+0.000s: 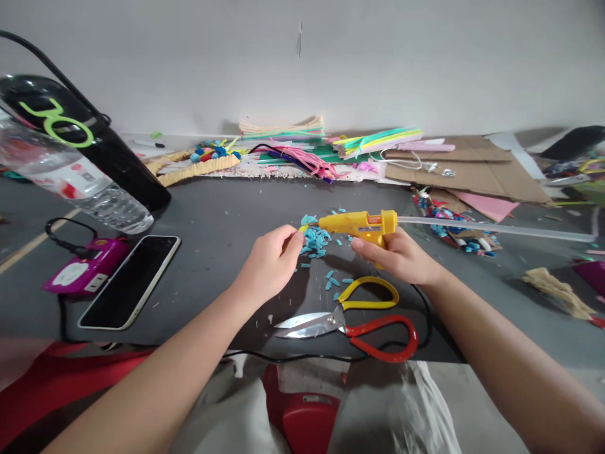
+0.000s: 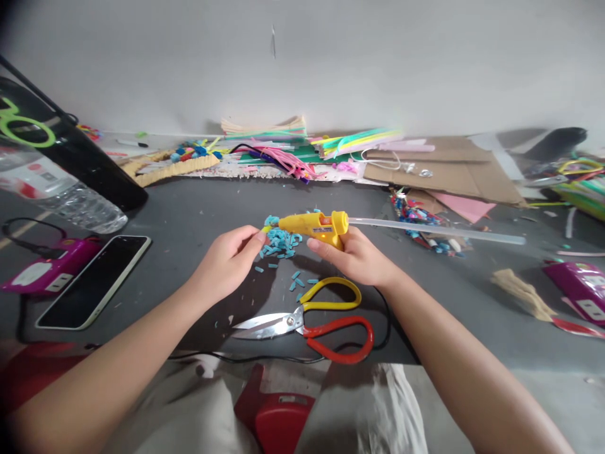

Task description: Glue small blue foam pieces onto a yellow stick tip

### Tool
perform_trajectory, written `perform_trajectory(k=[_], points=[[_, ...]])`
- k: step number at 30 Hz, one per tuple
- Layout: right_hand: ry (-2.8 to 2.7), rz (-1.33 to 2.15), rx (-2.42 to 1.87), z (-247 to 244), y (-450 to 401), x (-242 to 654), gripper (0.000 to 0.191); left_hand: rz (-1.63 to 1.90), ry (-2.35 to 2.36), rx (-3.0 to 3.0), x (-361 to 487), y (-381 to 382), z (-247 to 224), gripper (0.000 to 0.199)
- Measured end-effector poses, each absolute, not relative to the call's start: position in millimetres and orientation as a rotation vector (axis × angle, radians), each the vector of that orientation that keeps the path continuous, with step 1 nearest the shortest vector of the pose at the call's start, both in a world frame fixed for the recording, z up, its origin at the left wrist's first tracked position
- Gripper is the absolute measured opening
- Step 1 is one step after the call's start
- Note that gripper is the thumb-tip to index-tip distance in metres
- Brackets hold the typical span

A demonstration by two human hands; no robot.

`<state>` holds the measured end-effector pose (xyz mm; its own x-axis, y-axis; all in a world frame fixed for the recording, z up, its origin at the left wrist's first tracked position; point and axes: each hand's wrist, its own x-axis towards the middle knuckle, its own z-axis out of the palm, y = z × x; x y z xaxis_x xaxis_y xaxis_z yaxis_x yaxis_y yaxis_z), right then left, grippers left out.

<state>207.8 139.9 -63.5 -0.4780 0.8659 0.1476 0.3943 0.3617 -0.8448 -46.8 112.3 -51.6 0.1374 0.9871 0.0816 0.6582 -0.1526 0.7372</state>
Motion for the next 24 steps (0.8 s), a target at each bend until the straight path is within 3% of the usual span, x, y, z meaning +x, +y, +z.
perform_trajectory(k=[24], points=[[-2.059,0.96,-1.098,-60.0,140.2,208.4,0.036,0.742,1.6,1.88,-46.2,111.9,-50.4,0.037]])
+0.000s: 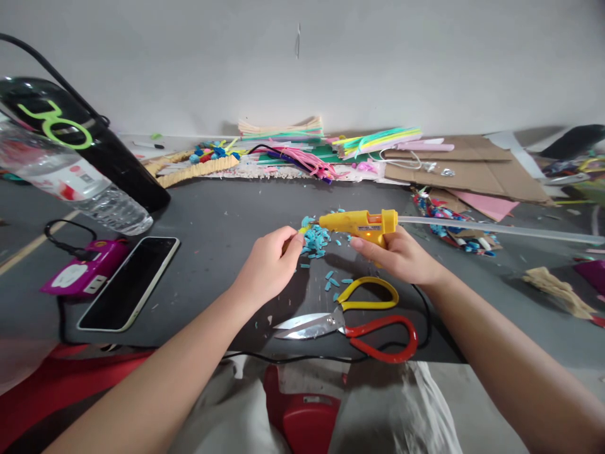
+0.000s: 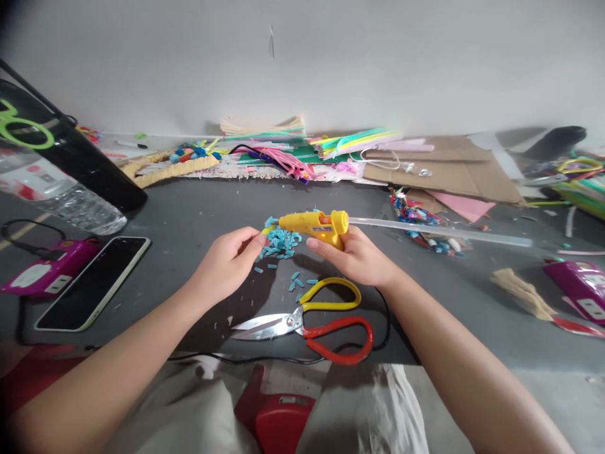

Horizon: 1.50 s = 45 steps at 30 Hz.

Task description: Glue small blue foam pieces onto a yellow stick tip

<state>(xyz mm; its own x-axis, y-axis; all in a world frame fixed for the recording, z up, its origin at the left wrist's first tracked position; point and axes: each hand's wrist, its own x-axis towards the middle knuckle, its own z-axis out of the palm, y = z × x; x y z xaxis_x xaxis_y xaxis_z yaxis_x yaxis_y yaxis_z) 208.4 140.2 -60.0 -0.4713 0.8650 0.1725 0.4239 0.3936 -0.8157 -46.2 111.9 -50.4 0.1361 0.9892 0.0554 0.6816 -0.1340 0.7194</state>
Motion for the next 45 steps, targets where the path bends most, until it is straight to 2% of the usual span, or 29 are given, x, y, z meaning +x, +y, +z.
perform_trajectory(k=[14,21,25,27,30,35,45], points=[[-2.07,0.926,-1.119,-60.9,142.1,209.6,0.045,0.728,1.593,1.871,-48.0,111.0,-52.0,0.035],[-2.099,0.847,-1.129,-61.4,146.0,212.7,0.033,0.744,1.58,1.887,-47.7,110.6,-49.5,0.033],[-2.11,0.722,-1.355,-65.9,158.8,228.2,0.04,0.754,1.579,1.898,-48.3,111.3,-49.8,0.034],[-2.072,0.55,-1.508,-72.4,169.0,240.7,0.048,0.756,1.58,1.886,-49.1,112.0,-49.9,0.033],[-2.012,0.354,-1.634,-83.8,184.7,258.6,0.047,0.765,1.595,1.872,-50.9,113.1,-49.6,0.032],[-2.016,0.401,-1.771,-90.1,196.3,268.9,0.049,0.764,1.604,1.878,-53.2,113.4,-49.3,0.032],[-1.926,0.468,-2.135,-62.9,180.3,288.3,0.064,0.778,1.682,1.878,-59.5,117.5,-47.1,0.036]])
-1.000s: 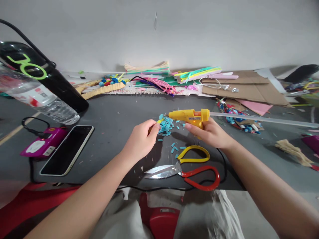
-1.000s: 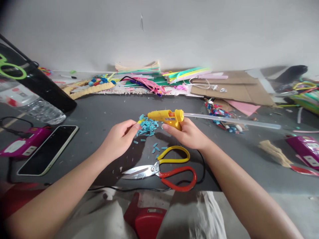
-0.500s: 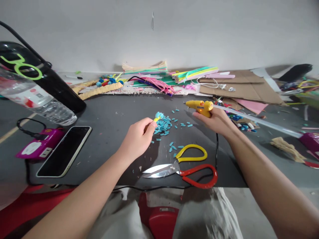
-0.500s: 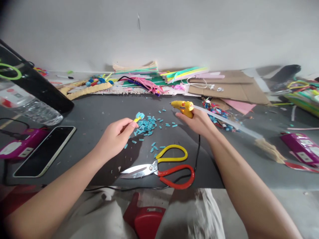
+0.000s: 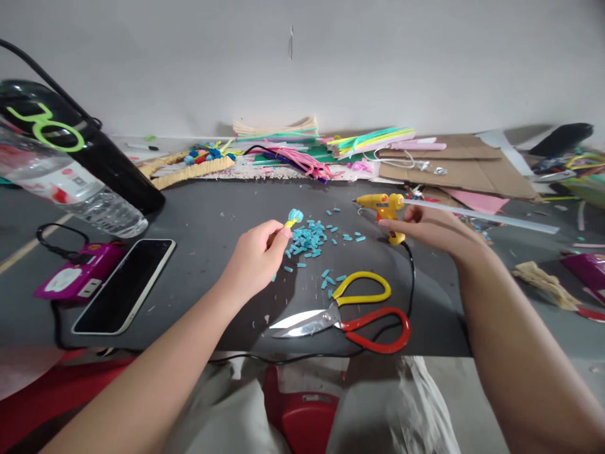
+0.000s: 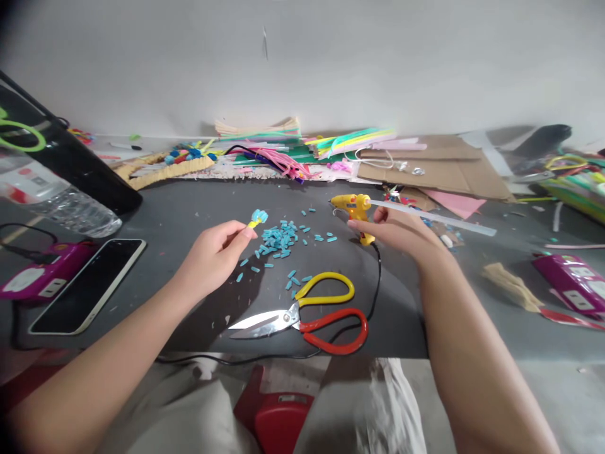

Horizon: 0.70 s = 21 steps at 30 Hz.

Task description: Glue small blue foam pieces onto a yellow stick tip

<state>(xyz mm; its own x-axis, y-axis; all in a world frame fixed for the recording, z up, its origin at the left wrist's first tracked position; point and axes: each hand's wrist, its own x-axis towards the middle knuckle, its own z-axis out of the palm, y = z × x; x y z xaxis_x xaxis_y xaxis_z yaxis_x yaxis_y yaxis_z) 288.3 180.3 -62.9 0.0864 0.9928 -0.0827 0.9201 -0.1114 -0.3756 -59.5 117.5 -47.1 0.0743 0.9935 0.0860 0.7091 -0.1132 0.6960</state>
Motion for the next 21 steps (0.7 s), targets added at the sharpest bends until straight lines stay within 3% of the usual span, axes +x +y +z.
perform_trajectory(k=[4,8,10,15,21], points=[[-2.23,0.88,-1.953,-47.9,168.4,303.3,0.063,0.808,1.698,1.84,-62.5,119.1,-45.0,0.037],[-2.43,1.663,-1.173,-35.9,150.5,268.0,0.037,0.835,1.692,1.834,-63.0,120.5,-44.8,0.035],[-2.399,1.595,-0.956,-38.4,145.7,232.5,0.032,0.838,1.69,1.831,-62.8,121.2,-44.8,0.036],[-2.325,0.804,-1.053,-60.4,154.0,153.7,0.022,0.838,1.679,1.836,-61.7,121.6,-44.6,0.034],[-2.493,0.487,-1.207,-72.3,167.7,127.9,0.014,0.842,1.629,1.863,-60.4,119.5,-45.4,0.032]])
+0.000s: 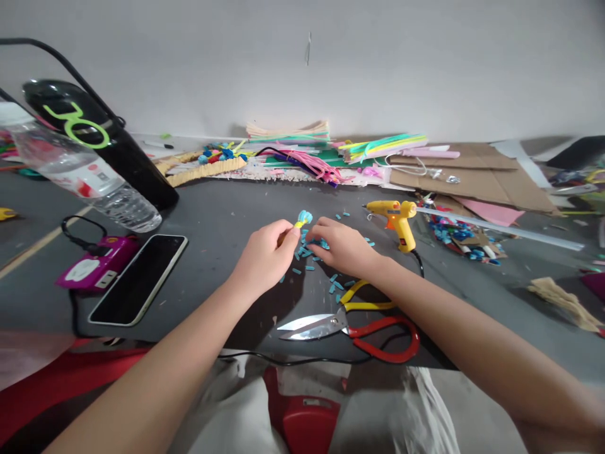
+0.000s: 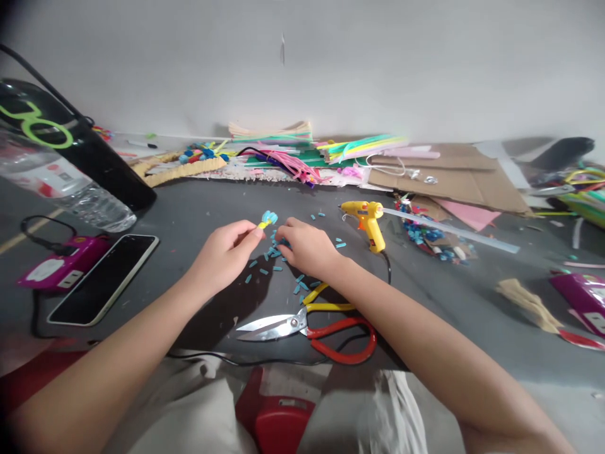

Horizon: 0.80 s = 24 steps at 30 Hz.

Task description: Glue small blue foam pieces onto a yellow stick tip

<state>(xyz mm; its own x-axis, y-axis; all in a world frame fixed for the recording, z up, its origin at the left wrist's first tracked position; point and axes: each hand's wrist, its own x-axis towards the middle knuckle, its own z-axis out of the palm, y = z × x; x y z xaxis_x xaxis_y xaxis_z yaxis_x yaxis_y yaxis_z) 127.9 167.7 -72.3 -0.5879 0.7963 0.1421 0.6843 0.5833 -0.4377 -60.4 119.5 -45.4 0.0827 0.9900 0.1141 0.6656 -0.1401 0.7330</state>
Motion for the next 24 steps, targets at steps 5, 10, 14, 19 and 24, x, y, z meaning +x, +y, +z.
perform_trajectory(k=[5,10,14,19,24], points=[[-2.471,0.484,-1.197,-77.0,170.6,128.2,0.011,0.823,1.63,1.868,-59.4,118.8,-46.9,0.031],[-2.371,0.575,-1.12,-78.1,174.6,133.9,0.01,0.822,1.619,1.874,-57.9,118.3,-48.0,0.032],[-2.266,0.699,-1.103,-74.3,175.0,141.7,0.016,0.819,1.632,1.864,-56.5,118.7,-48.2,0.033],[-2.344,0.669,-1.005,-71.1,172.5,156.5,0.041,0.819,1.615,1.849,-54.8,120.1,-48.8,0.033],[-2.107,0.869,-1.057,-74.3,167.9,171.2,0.026,0.839,1.605,1.785,-50.9,120.0,-49.2,0.035]])
